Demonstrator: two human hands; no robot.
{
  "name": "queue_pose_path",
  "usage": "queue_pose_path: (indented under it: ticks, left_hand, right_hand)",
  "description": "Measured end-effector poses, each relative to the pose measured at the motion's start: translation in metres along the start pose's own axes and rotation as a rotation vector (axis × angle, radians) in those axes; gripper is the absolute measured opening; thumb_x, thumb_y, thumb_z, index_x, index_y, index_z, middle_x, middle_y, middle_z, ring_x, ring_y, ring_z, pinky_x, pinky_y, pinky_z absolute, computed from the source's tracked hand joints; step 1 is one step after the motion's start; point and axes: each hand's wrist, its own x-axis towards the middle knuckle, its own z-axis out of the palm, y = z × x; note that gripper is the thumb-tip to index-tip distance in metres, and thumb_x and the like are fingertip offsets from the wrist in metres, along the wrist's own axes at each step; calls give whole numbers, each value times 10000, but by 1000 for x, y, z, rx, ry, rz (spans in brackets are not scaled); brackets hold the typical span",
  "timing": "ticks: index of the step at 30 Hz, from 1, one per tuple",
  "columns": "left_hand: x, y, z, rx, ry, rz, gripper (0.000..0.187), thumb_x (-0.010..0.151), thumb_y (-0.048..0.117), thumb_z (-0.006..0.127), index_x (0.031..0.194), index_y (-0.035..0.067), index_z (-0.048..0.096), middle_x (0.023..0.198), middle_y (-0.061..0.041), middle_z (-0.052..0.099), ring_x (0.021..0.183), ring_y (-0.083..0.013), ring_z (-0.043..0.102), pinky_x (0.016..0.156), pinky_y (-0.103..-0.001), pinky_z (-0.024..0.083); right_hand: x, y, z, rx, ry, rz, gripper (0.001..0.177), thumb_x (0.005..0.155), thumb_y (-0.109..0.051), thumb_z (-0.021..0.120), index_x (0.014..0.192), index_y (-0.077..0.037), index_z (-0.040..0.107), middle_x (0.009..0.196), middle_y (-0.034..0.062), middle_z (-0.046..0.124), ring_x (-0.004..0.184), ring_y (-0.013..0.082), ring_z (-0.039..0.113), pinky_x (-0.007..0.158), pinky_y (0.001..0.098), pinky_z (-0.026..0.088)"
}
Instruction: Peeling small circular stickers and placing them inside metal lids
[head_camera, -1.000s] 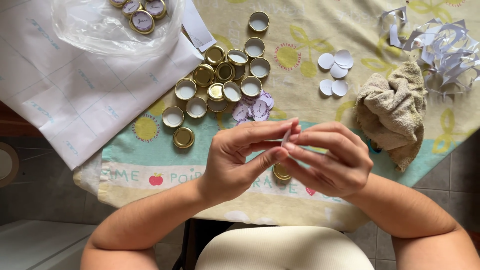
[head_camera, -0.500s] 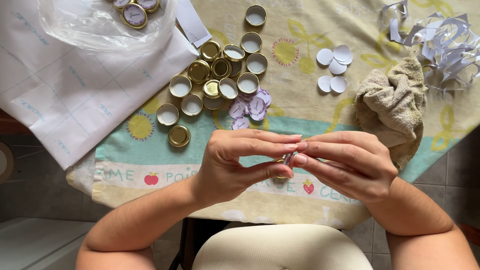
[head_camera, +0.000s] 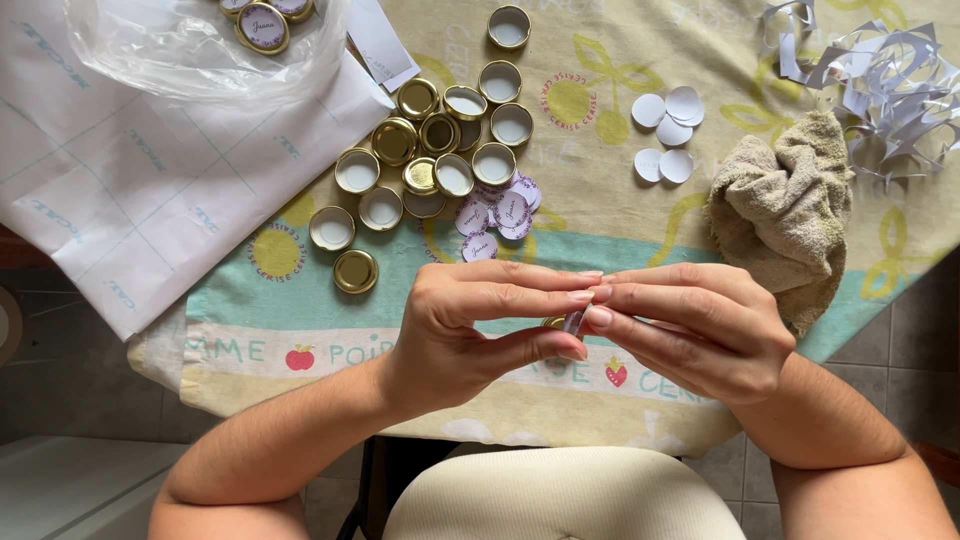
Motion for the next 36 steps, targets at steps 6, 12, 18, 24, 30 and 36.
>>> queue_pose_path:
  ticks: [6,12,18,24,30,36]
  left_hand:
    - [-1,0,0,-13,2,-1,350,932,115,810,1255,122,677,1301,-158,719,1203,-276,775,1067,-331,666]
    - [0,1,0,-9,-3,-3,348,931,125,809,1253,120,677,1301,-160,718,1206,-279,774,1073,-335,663]
    - [0,2,0,-3,-3,-5,345,934,119,806,1253,113,677,1302,-159,717,1208,-280,773,1080,-337,662]
    - [-1,2,3,-39,12,-7,349,928,106,809,1251,104,675,1301,-156,712,1222,-299,766,1110,-359,663]
    - [-1,3,6,-97,27,-17,359,924,68,808,1254,83,668,1320,-180,692,1244,-320,747,1141,-386,653]
    - [0,3,7,-146,53,-16,322,922,75,801,1217,63,673,1291,-169,697,1239,-326,740,1136,-415,659]
  right_hand:
    - [-1,0,0,6,-2,3,132,950,12,660,1042,88,716,1058,214,709,878,316,785,795,343,714]
    - [-1,0,0,15,3,2,132,951,9,658,1040,87,717,1062,214,708,885,325,789,800,353,718]
    - [-1,0,0,3,-10,13,138,956,-4,650,1034,77,730,1063,199,712,893,314,781,802,352,707]
    - [-3,-2,0,-6,-5,22,135,955,-2,655,1036,73,732,1065,196,711,894,313,782,805,351,707]
    - [-1,-1,-2,-13,-28,3,145,954,15,659,1059,99,711,1083,222,707,916,321,784,845,354,715]
    - [0,-1,0,-11,3,14,128,945,-10,676,1029,73,727,1048,200,720,886,312,786,803,344,710]
